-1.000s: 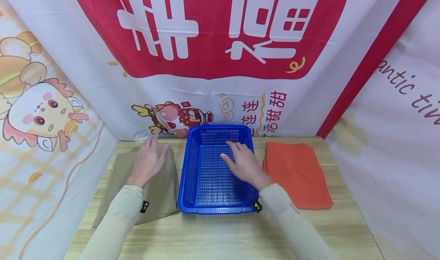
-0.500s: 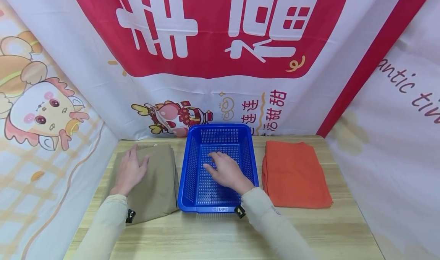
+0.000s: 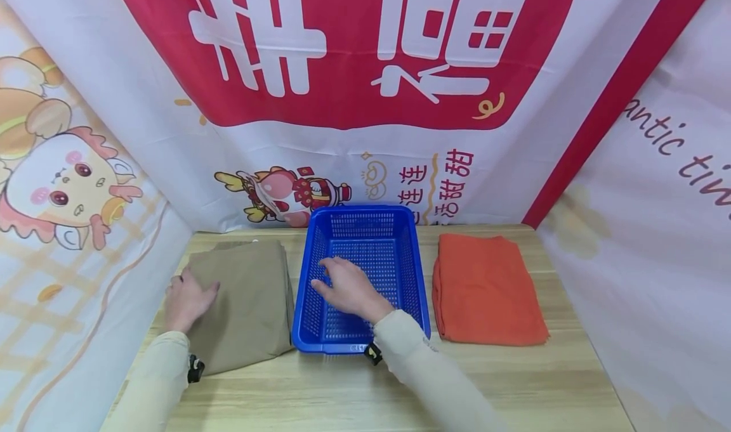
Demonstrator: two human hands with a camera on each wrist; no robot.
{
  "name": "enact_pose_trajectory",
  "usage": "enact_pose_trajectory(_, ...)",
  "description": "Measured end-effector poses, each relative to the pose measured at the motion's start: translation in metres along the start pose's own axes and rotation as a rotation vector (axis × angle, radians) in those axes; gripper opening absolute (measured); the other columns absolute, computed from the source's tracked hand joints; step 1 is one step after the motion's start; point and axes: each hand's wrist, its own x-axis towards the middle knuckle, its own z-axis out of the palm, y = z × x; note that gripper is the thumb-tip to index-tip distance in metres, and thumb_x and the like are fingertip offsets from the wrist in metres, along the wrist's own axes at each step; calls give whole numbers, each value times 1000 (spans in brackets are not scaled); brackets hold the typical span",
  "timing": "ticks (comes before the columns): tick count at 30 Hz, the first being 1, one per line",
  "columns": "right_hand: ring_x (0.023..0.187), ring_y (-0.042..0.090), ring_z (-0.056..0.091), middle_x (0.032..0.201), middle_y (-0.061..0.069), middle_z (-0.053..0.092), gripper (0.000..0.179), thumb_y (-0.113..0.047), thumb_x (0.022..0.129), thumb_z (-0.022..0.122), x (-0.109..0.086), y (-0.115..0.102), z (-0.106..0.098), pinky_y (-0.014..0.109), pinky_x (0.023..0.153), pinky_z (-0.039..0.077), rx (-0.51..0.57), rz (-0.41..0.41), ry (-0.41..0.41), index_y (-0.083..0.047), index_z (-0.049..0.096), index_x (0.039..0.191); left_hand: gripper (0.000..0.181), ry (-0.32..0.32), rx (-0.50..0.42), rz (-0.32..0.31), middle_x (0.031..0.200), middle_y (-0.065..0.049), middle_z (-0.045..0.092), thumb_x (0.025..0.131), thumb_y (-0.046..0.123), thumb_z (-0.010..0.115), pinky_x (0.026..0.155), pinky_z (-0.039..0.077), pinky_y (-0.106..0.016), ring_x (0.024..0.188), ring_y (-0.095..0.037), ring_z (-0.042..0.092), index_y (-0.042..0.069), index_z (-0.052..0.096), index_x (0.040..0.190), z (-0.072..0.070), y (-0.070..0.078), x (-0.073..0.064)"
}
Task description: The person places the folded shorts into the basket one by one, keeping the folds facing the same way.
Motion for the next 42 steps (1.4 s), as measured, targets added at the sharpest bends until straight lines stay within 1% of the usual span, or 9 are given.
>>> enact_pose_trajectory(8, 96, 14, 61, 114, 6, 66, 46, -31, 101, 64, 16, -28, 14, 29, 83, 55, 52, -17, -23, -5, 57, 139, 99, -160, -16, -177, 128, -57, 23, 88, 36, 67, 95, 32, -77, 119, -70, 30, -28, 12, 140, 6, -25, -5)
enact_pose_trajectory(12, 97, 16, 62, 114, 7, 66, 46, -26, 100, 66, 24, -40, 25, 27, 82, 54, 89, -15, -34, -3, 57, 138, 100, -185, -37, -237, 131, -55, 24, 85, 32, 72, 96, 28, -78, 120, -68, 31, -26, 13, 142, 14, -34, -8)
enact_pose_trajectory(17, 99, 17, 61, 117, 9, 65, 49, -25, 98, 68, 35, -53, 40, 27, 80, 55, 146, 34, -64, -1, 56, 139, 99, -164, -28, -262, 130, -54, 27, 81, 28, 77, 97, 29, -77, 120, -66, 32, -26, 18, 140, 24, -43, -10)
enact_pose_trajectory(22, 108, 18, 62, 123, 10, 64, 56, -26, 95, 71, 48, -63, 57, 29, 91, 52, 144, 68, -69, 0, 54, 142, 95, -153, -32, -291, 126, -53, 31, 80, 29, 80, 96, 32, -77, 119, -65, 34, -25, 25, 135, 31, -52, -9)
enact_pose_trajectory(28, 118, 21, 60, 132, 13, 62, 63, -25, 90, 75, 63, -74, 83, 31, 97, 50, 182, 191, -105, 0, 51, 144, 95, -161, -63, -305, 127, -53, 31, 79, 30, 82, 94, 32, -78, 119, -66, 33, -24, 27, 133, 31, -61, -9)
enact_pose_trajectory(33, 96, 21, 62, 112, 16, 67, 60, -23, 83, 79, 70, -78, 96, 29, 80, 53, 141, 238, -109, 4, 55, 132, 94, -159, -62, -305, 125, -53, 31, 78, 30, 82, 94, 33, -78, 119, -67, 31, -26, 28, 130, 28, -64, -14)
enact_pose_trajectory(36, 86, 21, 60, 97, 14, 66, 45, -22, 80, 80, 72, -80, 102, 29, 72, 52, 132, 242, -99, 2, 60, 113, 94, -163, -59, -306, 124, -53, 30, 78, 31, 83, 94, 34, -77, 118, -67, 31, -27, 29, 129, 25, -67, -15)
enact_pose_trajectory(39, 93, 22, 59, 101, 14, 65, 40, -21, 78, 80, 73, -82, 110, 28, 79, 51, 165, 275, -98, 0, 60, 105, 93, -170, -62, -311, 125, -53, 31, 77, 30, 84, 93, 35, -76, 118, -65, 32, -27, 31, 128, 22, -69, -16)
enact_pose_trajectory(42, 106, 27, 56, 114, 16, 61, 50, -20, 77, 80, 72, -85, 119, 32, 90, 49, 230, 345, -104, 2, 56, 116, 93, -184, -67, -313, 124, -52, 32, 77, 30, 85, 92, 38, -74, 116, -64, 34, -27, 31, 128, 19, -72, -16)
